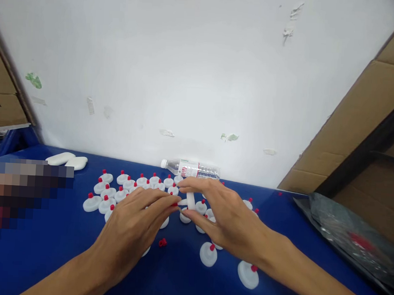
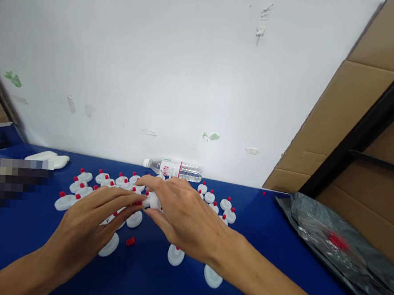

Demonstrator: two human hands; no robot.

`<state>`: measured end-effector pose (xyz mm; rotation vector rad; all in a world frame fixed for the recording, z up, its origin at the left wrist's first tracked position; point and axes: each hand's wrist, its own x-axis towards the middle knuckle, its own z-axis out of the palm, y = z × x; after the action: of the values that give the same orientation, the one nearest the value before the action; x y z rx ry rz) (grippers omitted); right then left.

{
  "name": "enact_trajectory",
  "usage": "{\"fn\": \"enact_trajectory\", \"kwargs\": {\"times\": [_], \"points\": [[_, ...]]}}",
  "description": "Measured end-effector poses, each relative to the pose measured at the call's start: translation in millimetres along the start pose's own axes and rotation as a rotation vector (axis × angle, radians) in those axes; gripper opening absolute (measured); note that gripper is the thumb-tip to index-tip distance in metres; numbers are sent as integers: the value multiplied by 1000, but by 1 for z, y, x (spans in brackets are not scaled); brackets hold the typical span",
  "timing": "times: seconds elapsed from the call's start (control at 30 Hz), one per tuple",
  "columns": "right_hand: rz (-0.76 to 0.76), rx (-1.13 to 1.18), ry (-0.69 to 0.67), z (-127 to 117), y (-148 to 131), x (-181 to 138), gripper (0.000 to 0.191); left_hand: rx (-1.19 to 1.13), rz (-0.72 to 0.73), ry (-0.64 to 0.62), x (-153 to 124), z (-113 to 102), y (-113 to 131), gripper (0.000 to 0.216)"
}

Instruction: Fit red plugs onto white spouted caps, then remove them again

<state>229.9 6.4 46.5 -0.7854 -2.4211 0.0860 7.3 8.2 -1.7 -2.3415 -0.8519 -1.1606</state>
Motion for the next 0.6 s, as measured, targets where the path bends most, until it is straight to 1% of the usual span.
{"fn": "enact_trajectory", "kwargs": {"times": [0.1,0.23,0.37,0.47,0.53,0.6], "points": [[-12,-23,17,1,-2,0,40,46,0,13,4,-2,0,14],[-28,-38,-1,4,-2,-1,41,-3,-22,0,8,-1,0,23],[-125,-110,38,7,-7,-1,36,-102,-40,-72,8,1,-1,28],[-158,-163,61,6,-12,0,38,-155,-103,-125,9,-2,1,29],[-157,-177,44,4,-14,1,40,-187,-122,-155,10,-5,2,30],[-155,-193,-4,1,-14,2,36,-179,-106,-161,11,-6,3,29]]}}
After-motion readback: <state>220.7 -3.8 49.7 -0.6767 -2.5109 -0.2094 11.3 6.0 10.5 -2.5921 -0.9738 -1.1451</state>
